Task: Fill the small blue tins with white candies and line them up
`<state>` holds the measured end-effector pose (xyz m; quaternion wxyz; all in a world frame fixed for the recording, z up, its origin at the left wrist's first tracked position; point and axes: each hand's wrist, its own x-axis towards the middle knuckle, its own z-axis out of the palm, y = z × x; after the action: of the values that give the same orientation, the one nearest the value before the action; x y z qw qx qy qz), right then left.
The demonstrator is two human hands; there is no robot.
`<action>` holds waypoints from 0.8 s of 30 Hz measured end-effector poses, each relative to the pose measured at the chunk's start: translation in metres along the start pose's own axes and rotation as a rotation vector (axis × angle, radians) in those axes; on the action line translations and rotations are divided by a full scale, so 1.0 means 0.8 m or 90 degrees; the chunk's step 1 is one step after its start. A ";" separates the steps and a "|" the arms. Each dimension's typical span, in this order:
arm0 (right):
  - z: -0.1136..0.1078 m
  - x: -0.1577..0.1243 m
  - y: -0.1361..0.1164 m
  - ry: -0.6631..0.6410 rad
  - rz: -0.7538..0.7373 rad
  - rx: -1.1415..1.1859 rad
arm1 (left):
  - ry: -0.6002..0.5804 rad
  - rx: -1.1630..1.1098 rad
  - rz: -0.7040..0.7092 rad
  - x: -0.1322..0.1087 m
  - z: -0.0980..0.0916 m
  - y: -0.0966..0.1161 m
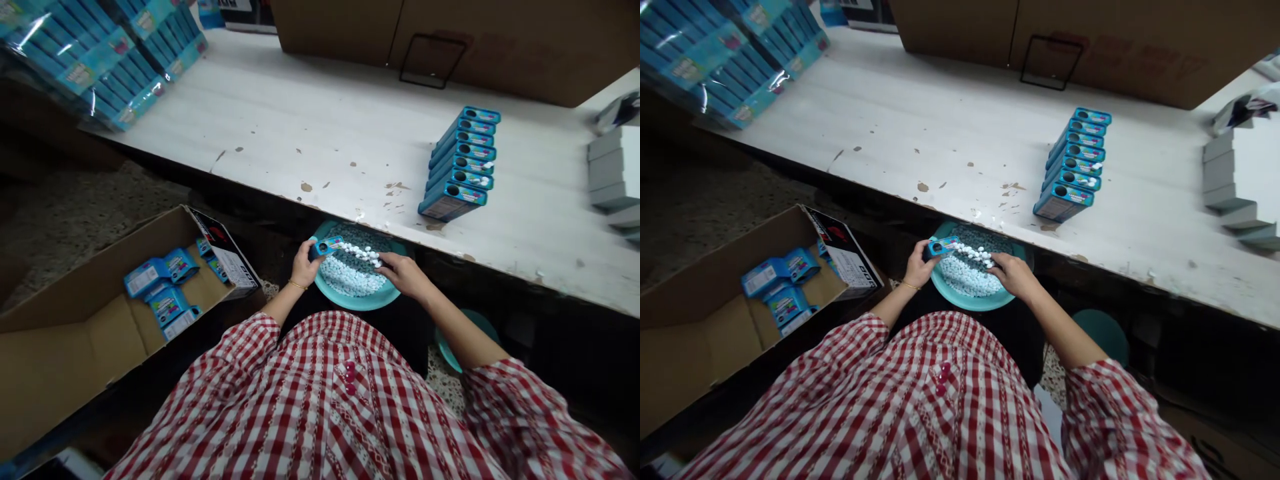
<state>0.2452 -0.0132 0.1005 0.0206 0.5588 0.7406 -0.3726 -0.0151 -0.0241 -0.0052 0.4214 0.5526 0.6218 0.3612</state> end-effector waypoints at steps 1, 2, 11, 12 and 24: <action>-0.013 -0.002 -0.012 -0.012 0.002 -0.039 | -0.021 0.010 0.015 -0.001 0.006 0.004; -0.024 -0.004 -0.025 -0.028 0.009 -0.087 | -0.039 0.019 0.027 -0.003 0.012 0.008; -0.054 0.007 -0.111 -0.137 0.007 -0.436 | -0.117 0.074 0.104 -0.009 0.026 0.021; -0.053 0.009 -0.117 -0.136 0.002 -0.440 | -0.118 0.075 0.106 -0.009 0.027 0.021; -0.076 -0.009 -0.077 0.048 0.035 -0.249 | -0.092 -0.054 0.063 -0.014 0.009 0.031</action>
<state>0.2192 0.0098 0.1802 0.1110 0.5778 0.7835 -0.2000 0.0013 -0.0321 0.0161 0.4697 0.5888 0.5460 0.3669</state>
